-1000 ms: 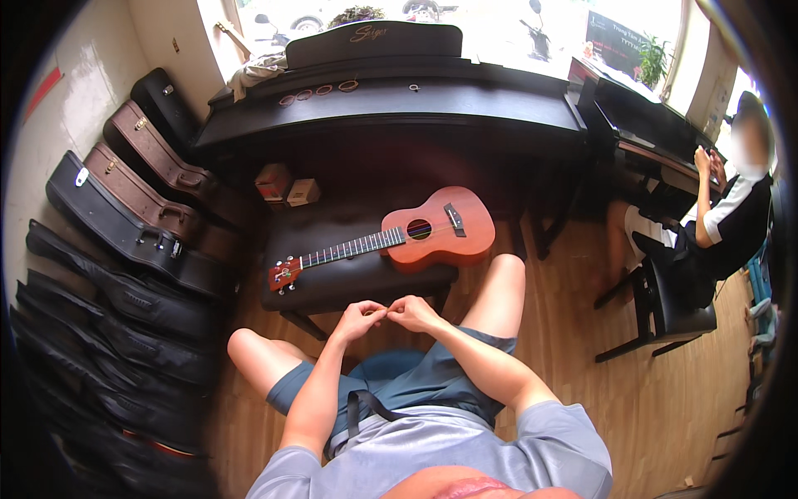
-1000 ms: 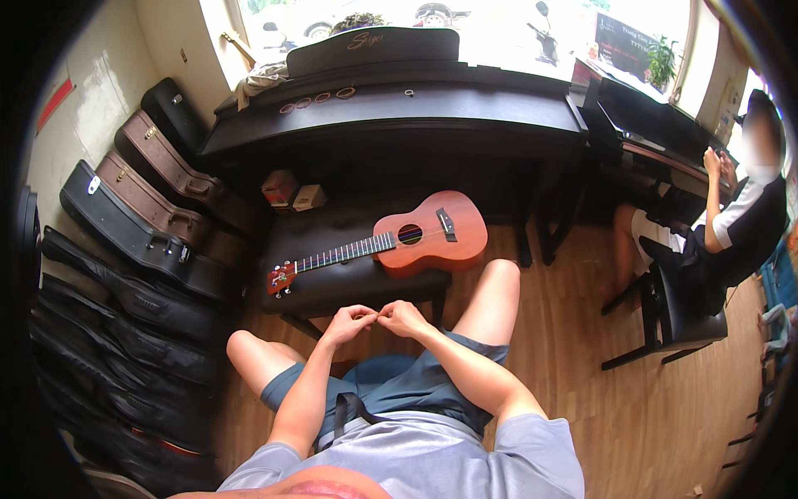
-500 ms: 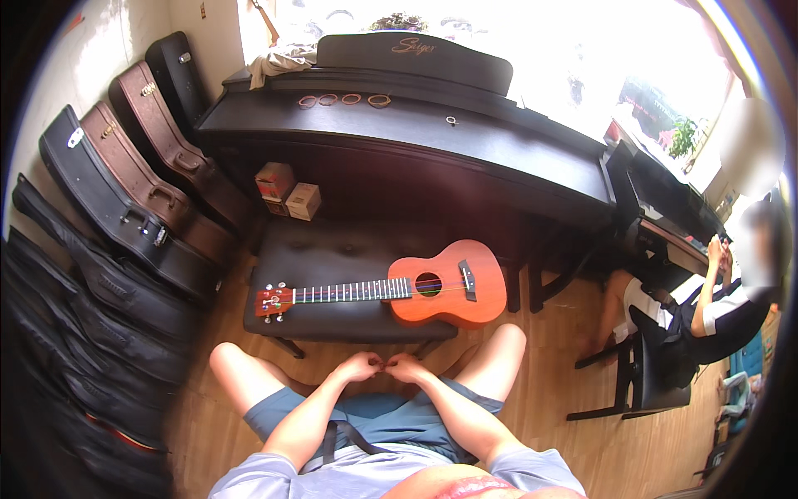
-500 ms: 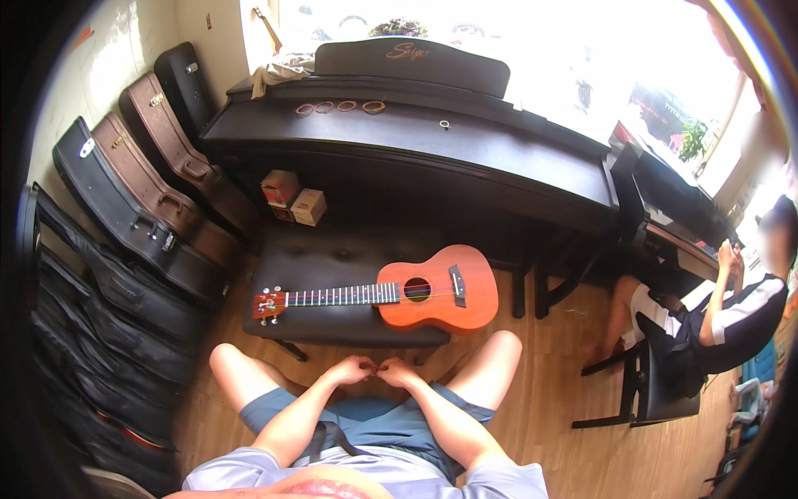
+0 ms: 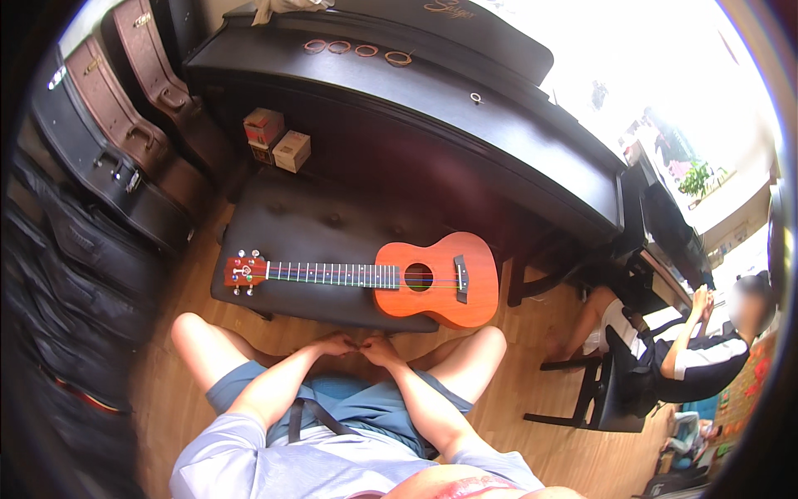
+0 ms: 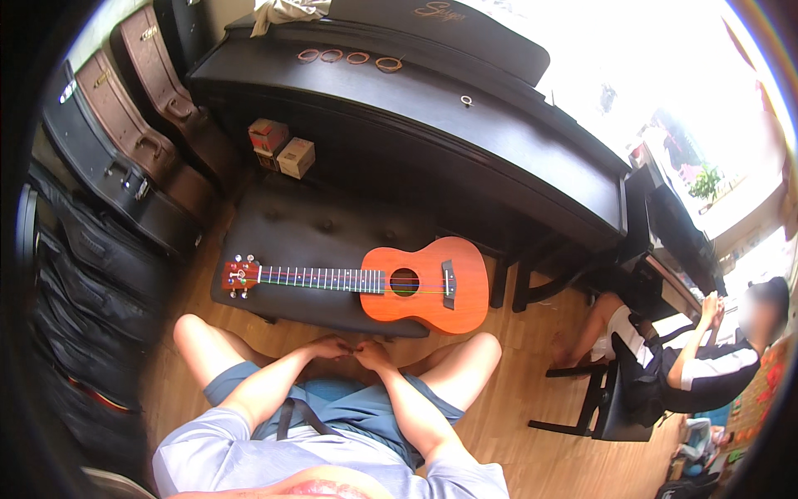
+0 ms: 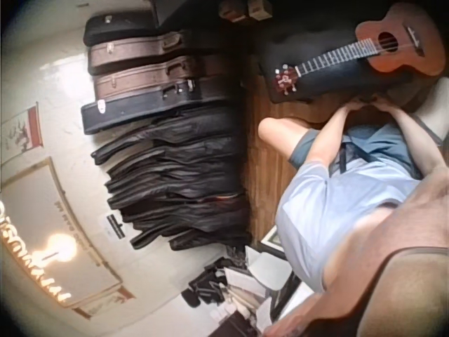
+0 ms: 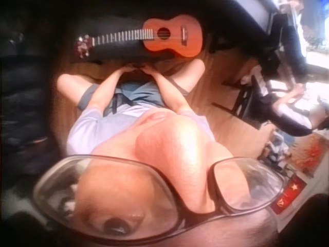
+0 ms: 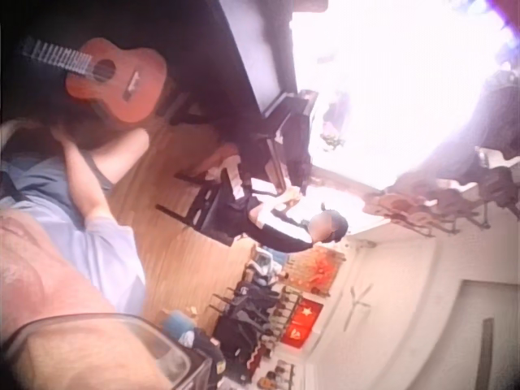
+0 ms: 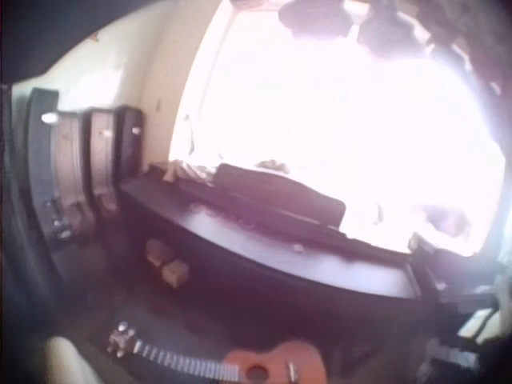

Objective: The person sits on the floor with a ukulele on their lap, picks up a yellow rubber band, stretches and manipulates it with both hands, then threads it through the soundhole and ties it to the bridge area.

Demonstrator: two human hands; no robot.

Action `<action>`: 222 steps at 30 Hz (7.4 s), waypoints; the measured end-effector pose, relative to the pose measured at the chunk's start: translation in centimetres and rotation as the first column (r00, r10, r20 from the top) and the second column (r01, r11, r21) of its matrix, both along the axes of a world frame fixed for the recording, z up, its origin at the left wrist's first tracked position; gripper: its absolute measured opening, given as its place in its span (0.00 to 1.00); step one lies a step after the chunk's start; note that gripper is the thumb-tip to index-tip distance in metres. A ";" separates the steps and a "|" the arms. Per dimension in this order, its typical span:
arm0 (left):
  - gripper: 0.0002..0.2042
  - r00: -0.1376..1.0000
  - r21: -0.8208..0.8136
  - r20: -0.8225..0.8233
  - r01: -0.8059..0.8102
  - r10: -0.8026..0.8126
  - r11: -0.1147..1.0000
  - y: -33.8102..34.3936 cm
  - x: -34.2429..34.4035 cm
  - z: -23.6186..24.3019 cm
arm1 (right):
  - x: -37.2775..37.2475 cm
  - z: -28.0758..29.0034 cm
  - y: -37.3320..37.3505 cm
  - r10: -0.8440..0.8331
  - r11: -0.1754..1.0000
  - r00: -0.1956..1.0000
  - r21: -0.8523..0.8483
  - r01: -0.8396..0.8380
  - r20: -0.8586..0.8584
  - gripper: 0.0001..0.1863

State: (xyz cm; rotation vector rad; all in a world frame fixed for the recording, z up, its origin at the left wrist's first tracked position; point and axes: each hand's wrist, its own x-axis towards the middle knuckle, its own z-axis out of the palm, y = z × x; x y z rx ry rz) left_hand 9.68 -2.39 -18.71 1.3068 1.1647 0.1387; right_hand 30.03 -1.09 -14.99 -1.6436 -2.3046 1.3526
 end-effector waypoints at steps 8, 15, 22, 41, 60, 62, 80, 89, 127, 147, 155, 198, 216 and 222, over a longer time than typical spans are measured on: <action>0.23 0.991 0.005 -0.095 0.098 -0.097 0.995 1.1 0.6 1.4 | 0.9 -0.5 0.7 -0.011 0.999 0.998 -0.051 0.015 0.069 0.19; 0.25 0.982 0.047 -0.135 0.139 -0.131 0.989 1.7 0.4 0.1 | 0.6 -0.2 0.8 -0.096 0.980 0.994 -0.170 0.105 0.057 0.20; 0.18 0.985 0.055 -0.112 0.139 -0.133 0.989 2.1 1.2 1.3 | 1.8 -1.8 0.7 -0.059 0.998 0.998 -0.035 0.060 0.031 0.17; 0.17 0.950 0.256 -0.283 0.211 -0.136 0.943 1.5 3.1 -0.1 | 2.5 -3.5 0.0 -0.211 0.976 0.976 -0.065 0.208 -0.059 0.13; 0.11 0.803 0.127 0.316 -0.563 0.505 0.816 -5.9 -4.0 19.9 | 0.0 15.1 -1.6 -0.427 0.841 0.679 -0.539 0.055 -0.597 0.11; 0.09 0.766 0.057 0.383 -0.577 0.516 0.814 -5.7 -3.7 20.5 | 0.4 15.7 -1.4 -0.493 0.802 0.617 -0.595 0.051 -0.613 0.11; 0.12 0.593 -0.080 0.509 -0.689 0.624 0.721 -5.2 -0.5 18.7 | 0.1 16.1 -1.7 -0.425 0.835 0.744 -0.540 0.103 -0.515 0.14; 0.09 0.420 -0.329 0.590 -0.655 0.690 0.681 -5.3 -1.0 17.5 | 0.6 15.3 -1.5 -0.468 0.803 0.624 -0.596 0.003 -0.626 0.13; 0.08 0.773 0.214 0.404 -0.600 0.489 0.771 -5.1 -1.3 20.2 | 0.7 16.2 -3.0 -0.271 0.946 0.757 -0.308 0.097 -0.595 0.16; 0.08 0.570 0.006 0.550 -0.734 0.611 0.679 -4.5 -0.7 20.1 | 0.8 15.9 -2.9 -0.332 0.940 0.764 -0.262 0.219 -0.554 0.10; 0.07 0.578 -0.013 0.517 -0.732 0.632 0.681 -4.6 -0.5 20.0 | 0.2 14.8 -3.3 -0.327 0.945 0.720 -0.212 0.249 -0.612 0.10; 0.20 0.596 -0.129 0.518 -0.655 0.614 0.745 -5.0 -0.5 19.7 | -0.8 15.0 -4.1 -0.321 0.946 0.733 -0.171 0.274 -0.599 0.09; 0.15 0.495 -0.165 0.566 -0.715 0.659 0.679 -4.9 -0.3 19.3 | -0.2 14.9 -3.9 -0.338 0.937 0.765 -0.270 0.221 -0.548 0.11; 0.15 0.546 -0.118 0.537 -0.705 0.642 0.699 -5.1 -0.1 19.0 | -0.3 14.4 -4.0 -0.302 0.951 0.762 -0.126 0.283 -0.573 0.08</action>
